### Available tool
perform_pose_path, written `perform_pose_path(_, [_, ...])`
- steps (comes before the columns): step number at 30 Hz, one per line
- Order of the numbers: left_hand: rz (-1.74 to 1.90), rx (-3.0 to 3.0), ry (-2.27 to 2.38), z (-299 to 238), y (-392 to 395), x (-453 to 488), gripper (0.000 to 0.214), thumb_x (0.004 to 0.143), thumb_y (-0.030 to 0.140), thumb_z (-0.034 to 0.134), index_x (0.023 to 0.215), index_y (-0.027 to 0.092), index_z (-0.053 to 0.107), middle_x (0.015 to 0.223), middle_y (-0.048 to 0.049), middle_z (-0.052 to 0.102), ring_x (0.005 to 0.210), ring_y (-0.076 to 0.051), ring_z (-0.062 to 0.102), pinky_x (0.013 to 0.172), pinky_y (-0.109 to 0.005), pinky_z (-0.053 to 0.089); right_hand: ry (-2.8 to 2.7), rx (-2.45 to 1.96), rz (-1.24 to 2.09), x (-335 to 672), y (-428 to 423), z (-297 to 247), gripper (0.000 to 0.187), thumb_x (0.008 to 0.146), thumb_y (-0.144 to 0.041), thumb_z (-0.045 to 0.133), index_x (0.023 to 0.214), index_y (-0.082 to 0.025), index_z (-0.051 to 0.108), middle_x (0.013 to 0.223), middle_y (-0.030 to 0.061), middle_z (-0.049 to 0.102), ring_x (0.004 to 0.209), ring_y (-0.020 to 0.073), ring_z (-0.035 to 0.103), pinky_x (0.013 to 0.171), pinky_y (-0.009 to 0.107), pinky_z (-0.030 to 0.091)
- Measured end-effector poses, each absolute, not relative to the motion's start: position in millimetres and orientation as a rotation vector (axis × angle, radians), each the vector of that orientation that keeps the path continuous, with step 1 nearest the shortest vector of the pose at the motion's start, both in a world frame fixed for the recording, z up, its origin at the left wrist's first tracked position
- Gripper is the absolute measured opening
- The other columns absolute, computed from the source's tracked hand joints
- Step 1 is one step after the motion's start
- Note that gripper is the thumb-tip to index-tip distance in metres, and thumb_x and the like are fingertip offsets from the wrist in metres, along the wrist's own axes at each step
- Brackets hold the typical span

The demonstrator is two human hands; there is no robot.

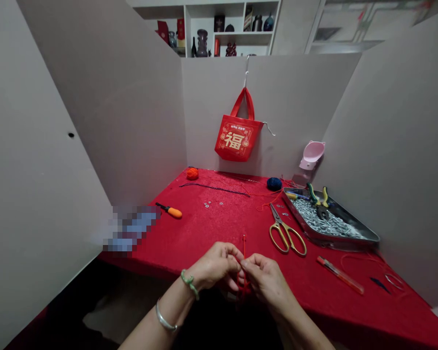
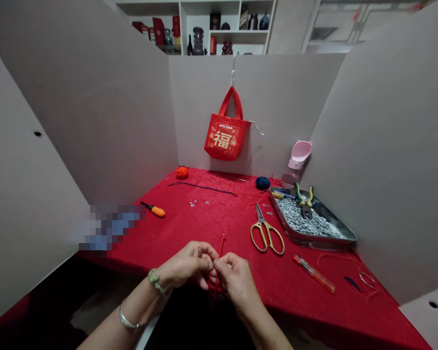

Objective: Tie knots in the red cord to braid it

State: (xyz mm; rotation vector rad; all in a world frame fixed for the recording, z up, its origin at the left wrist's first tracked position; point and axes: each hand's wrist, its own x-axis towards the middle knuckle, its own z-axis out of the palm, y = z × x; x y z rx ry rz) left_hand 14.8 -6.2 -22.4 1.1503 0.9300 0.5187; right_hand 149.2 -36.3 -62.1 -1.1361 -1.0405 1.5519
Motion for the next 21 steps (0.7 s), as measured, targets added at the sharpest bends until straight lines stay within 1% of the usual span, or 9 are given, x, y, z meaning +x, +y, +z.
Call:
perform_pose_path(3, [0.484, 1.106, 0.915, -30, -4, 16, 0.020, 0.057, 0.016, 0.045, 0.074, 0.010, 0.051, 0.058, -0.0051, 0.057, 0.051, -0.013, 0.056, 0.043, -0.022, 0.045, -1.146, -1.177, 1.498, 149, -38, -60, 0.038, 0.072, -0.047, 0.052, 0.068, -0.010, 0.048, 0.050, 0.0022, 0.051, 0.040, 0.0070, 0.039, 0.040, 0.019, 0.026])
perform_pose_path(6, [0.468, 1.156, 0.952, -35, -3, 17, 0.018, 0.058, 0.015, 0.041, 0.072, 0.010, 0.051, 0.056, -0.0052, 0.056, 0.044, -0.011, 0.053, 0.039, -0.020, 0.043, -1.207, -1.200, 1.457, 150, -40, -57, 0.038, 0.073, -0.047, 0.052, 0.069, -0.009, 0.050, 0.053, 0.0029, 0.052, 0.042, 0.0072, 0.040, 0.040, 0.018, 0.026])
perform_pose_path(11, [0.486, 1.129, 0.956, -35, -4, 19, 0.016, 0.058, 0.014, 0.041, 0.070, 0.012, 0.049, 0.055, -0.0024, 0.054, 0.041, -0.010, 0.051, 0.037, -0.021, 0.041, -1.225, -1.225, 1.424, 151, -42, -56, 0.037, 0.073, -0.046, 0.052, 0.069, -0.010, 0.050, 0.052, 0.0026, 0.051, 0.043, 0.0073, 0.039, 0.041, 0.019, 0.026])
perform_pose_path(13, [0.537, 1.116, 0.984, -35, -5, 20, 0.013, 0.058, 0.015, 0.042, 0.069, 0.013, 0.049, 0.052, 0.0004, 0.051, 0.035, -0.007, 0.043, 0.033, -0.018, 0.036, -1.242, -1.220, 1.418, 152, -43, -58, 0.037, 0.073, -0.046, 0.051, 0.069, -0.010, 0.050, 0.054, 0.0026, 0.050, 0.045, 0.0076, 0.039, 0.043, 0.019, 0.026])
perform_pose_path(15, [0.593, 1.118, 1.031, -34, -6, 21, 0.012, 0.059, 0.015, 0.041, 0.066, 0.012, 0.051, 0.050, 0.0024, 0.046, 0.031, -0.003, 0.033, 0.029, -0.014, 0.025, -1.275, -1.238, 1.374, 153, -43, -60, 0.036, 0.074, -0.046, 0.051, 0.068, -0.010, 0.050, 0.055, 0.0015, 0.047, 0.047, 0.0070, 0.037, 0.044, 0.019, 0.026])
perform_pose_path(18, [0.630, 1.080, 1.084, -32, -8, 23, 0.015, 0.059, 0.015, 0.038, 0.063, 0.012, 0.053, 0.045, 0.0042, 0.039, 0.031, -0.002, 0.023, 0.030, -0.015, 0.012, -1.308, -1.292, 1.315, 154, -45, -59, 0.037, 0.073, -0.046, 0.051, 0.065, -0.010, 0.048, 0.052, -0.0014, 0.038, 0.047, 0.0058, 0.030, 0.043, 0.019, 0.021])
perform_pose_path(21, [0.641, 1.027, 1.120, -27, -11, 25, 0.012, 0.059, 0.017, 0.041, 0.058, 0.012, 0.052, 0.040, 0.0071, 0.028, 0.032, -0.002, 0.017, 0.033, -0.016, 0.008, -1.342, -1.294, 1.280, 155, -48, -54, 0.038, 0.074, -0.047, 0.050, 0.063, -0.011, 0.043, 0.052, -0.0025, 0.033, 0.048, 0.0060, 0.028, 0.044, 0.019, 0.021])
